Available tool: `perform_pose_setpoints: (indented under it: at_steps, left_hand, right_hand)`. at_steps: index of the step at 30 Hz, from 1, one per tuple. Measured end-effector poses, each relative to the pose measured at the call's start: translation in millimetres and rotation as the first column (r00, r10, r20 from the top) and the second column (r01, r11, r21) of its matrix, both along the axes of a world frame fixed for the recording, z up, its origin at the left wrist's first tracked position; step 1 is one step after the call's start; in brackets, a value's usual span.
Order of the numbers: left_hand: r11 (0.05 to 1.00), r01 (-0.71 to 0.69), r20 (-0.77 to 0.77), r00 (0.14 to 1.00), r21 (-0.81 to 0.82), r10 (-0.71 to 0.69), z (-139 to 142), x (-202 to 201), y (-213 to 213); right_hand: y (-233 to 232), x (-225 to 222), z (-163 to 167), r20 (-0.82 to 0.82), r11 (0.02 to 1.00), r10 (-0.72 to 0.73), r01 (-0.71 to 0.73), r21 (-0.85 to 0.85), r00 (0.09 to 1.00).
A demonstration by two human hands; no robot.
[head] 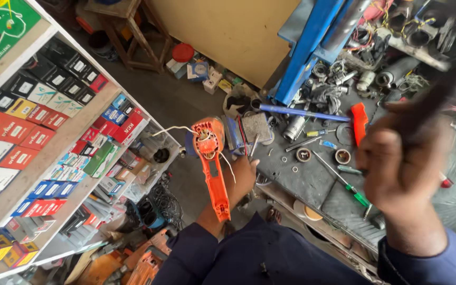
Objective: The person uses an angle grinder to grind a metal rod, producing sparks, then switches to hammering a metal rod clamped in a vise. The person handles the metal rod and tools directly on a cluttered workbench.
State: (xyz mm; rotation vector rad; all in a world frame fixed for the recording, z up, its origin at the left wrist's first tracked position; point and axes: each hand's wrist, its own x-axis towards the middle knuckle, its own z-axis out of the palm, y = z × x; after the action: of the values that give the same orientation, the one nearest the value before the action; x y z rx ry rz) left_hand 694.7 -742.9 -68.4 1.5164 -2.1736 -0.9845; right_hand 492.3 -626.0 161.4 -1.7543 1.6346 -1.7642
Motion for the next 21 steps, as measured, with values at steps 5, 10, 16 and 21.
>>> perform_pose_setpoints:
  at_steps: [5, 10, 16, 21]
  left_hand:
    - [1.000, -0.014, 0.040, 0.999, 0.009, 0.013, 1, -3, -1]
    - [0.999, 0.006, 0.062, 0.998, 0.034, -0.008, 3, -3, -1]
    - [0.998, -0.005, -0.018, 1.000, -0.064, 0.004, -1, -6, 2]
    - [1.000, 0.011, -0.016, 1.000, 0.012, -0.011, -1, 0, 2]
  right_hand:
    - [-6, 4, -61, 0.109, 0.993, 0.070, -0.059, -0.098, 0.992]
    - [-24, 28, -153, -0.339, 0.530, 0.217, 0.181, 0.828, 0.915]
    - [-25, -19, -120, -0.318, 0.673, 0.109, 0.165, 0.721, 0.942]
    - [6, -52, -43, -0.086, 0.943, -0.168, 0.185, 0.277, 0.982]
